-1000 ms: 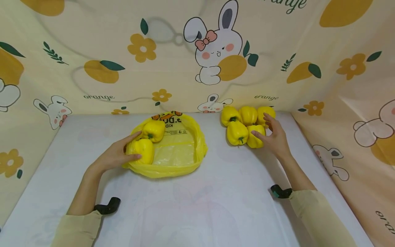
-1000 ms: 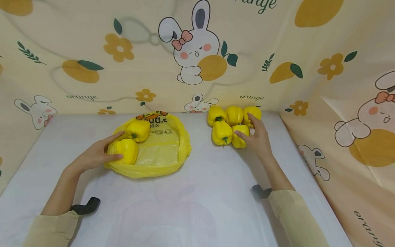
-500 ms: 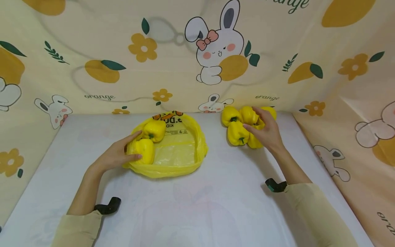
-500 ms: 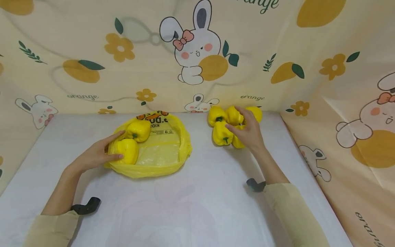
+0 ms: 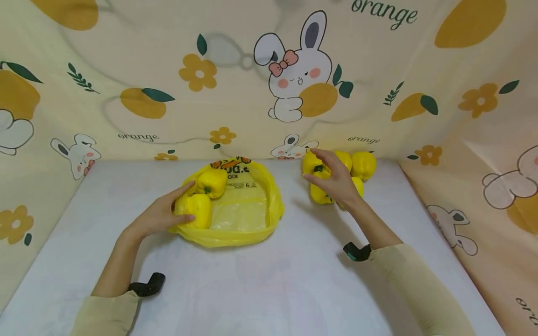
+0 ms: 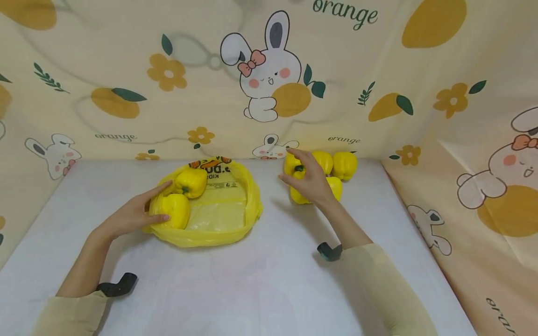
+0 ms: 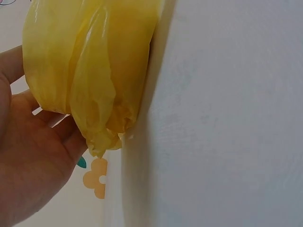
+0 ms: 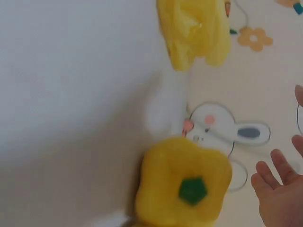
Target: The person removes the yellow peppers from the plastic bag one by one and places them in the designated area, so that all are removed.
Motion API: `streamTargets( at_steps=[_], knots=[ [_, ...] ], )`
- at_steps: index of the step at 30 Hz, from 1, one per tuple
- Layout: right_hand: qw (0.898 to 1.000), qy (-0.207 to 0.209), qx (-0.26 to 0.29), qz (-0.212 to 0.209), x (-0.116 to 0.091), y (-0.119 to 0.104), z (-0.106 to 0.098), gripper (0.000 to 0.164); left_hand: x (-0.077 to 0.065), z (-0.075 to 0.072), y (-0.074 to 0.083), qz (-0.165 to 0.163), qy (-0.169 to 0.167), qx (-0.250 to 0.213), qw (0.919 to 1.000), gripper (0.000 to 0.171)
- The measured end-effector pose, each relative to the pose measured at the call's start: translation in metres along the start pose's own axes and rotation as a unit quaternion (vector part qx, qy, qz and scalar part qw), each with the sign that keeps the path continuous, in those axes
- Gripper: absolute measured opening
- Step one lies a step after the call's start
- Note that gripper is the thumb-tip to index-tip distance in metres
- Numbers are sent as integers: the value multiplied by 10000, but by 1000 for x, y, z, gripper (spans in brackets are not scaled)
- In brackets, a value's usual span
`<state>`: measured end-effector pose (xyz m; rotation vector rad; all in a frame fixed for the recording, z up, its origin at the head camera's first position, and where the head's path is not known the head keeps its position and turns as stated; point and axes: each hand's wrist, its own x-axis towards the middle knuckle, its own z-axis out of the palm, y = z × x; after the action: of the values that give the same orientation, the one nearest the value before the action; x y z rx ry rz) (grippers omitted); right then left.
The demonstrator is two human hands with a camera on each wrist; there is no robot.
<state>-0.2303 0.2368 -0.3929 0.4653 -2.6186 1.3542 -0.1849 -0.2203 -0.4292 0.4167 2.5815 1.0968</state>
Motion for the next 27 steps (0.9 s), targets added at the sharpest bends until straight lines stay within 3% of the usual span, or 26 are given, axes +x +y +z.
streamTargets(
  at_steps=[4,11,20,27],
  knots=[
    [9994,-291,-155,57,9,-11,9,67,1,1,0,-23,-7,17,10000,92],
    [9973,-546,-217,-437,23,-25,27,67,1,-1,-1,7,-21,4,10000,91],
    [9951,-978,101,-79,31,-33,58,67,-1,0,0,-81,-74,-30,9999,91],
    [9907,-1283,-218,-405,42,-42,80,71,3,-1,-1,-24,-58,84,9999,91]
  ],
)
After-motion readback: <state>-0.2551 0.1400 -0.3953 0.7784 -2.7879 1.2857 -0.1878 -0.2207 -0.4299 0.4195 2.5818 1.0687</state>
